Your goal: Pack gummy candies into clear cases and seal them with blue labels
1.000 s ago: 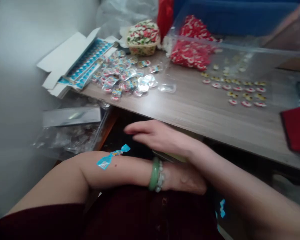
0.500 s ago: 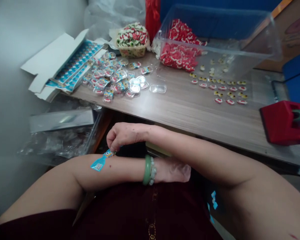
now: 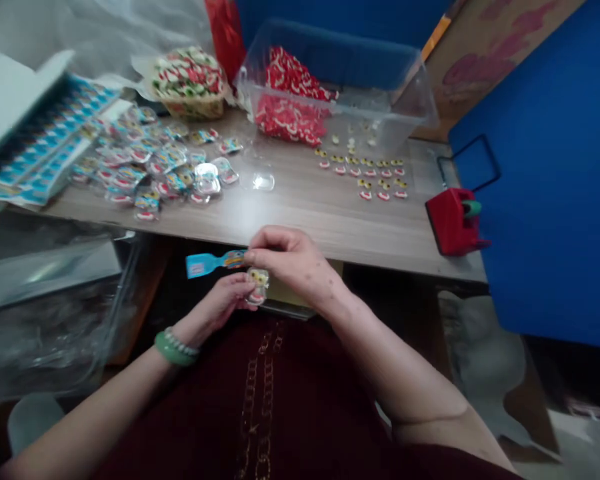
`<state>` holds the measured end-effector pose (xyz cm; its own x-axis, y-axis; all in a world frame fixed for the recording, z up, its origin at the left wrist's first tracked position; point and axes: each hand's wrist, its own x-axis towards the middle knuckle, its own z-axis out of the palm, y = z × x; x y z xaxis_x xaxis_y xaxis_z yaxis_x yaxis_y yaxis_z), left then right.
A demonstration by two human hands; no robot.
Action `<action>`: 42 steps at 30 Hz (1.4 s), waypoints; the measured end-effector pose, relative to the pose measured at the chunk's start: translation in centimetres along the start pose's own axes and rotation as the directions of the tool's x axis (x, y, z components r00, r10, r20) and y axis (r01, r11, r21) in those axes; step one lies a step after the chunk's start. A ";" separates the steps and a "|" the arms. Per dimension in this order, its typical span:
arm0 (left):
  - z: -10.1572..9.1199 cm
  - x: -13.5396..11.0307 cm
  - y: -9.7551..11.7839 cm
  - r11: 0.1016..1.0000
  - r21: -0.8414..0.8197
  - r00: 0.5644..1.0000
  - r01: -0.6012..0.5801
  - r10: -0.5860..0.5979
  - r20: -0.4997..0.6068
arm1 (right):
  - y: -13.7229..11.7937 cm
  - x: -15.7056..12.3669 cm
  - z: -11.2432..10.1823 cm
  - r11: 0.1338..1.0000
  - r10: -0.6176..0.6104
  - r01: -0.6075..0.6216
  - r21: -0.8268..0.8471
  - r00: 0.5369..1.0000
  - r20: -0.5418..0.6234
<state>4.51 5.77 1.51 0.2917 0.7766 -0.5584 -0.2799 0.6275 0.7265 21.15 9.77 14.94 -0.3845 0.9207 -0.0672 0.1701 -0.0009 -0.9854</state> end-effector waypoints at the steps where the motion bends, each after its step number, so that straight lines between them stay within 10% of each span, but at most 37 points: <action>1: -0.8 -0.5 -0.2 0.999 -0.025 0.998 0.040 -0.041 -0.043 | 1.9 -0.7 0.1 0.989 0.107 -0.103 0.104 0.994 -0.032; 10: 0.5 -2.2 -0.2 1.000 0.005 0.973 -0.030 0.030 -0.229 | 10.7 -2.8 5.3 0.890 0.451 -0.434 0.142 0.885 -0.120; 27: -1.0 -1.7 -0.5 0.992 -0.089 0.996 0.087 -0.088 -0.003 | 11.5 -2.7 4.0 0.758 0.567 -0.488 0.432 0.821 -0.066; 42: -0.5 -1.1 -1.1 0.989 -0.126 0.992 0.071 -0.083 -0.100 | 12.6 -2.5 4.8 0.829 0.542 -0.481 0.284 0.817 -0.197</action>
<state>4.05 4.31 1.13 0.2214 0.7232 -0.6542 -0.3720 0.6828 0.6288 19.93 5.60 1.99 -0.0437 0.8287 -0.5580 0.0688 -0.5547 -0.8292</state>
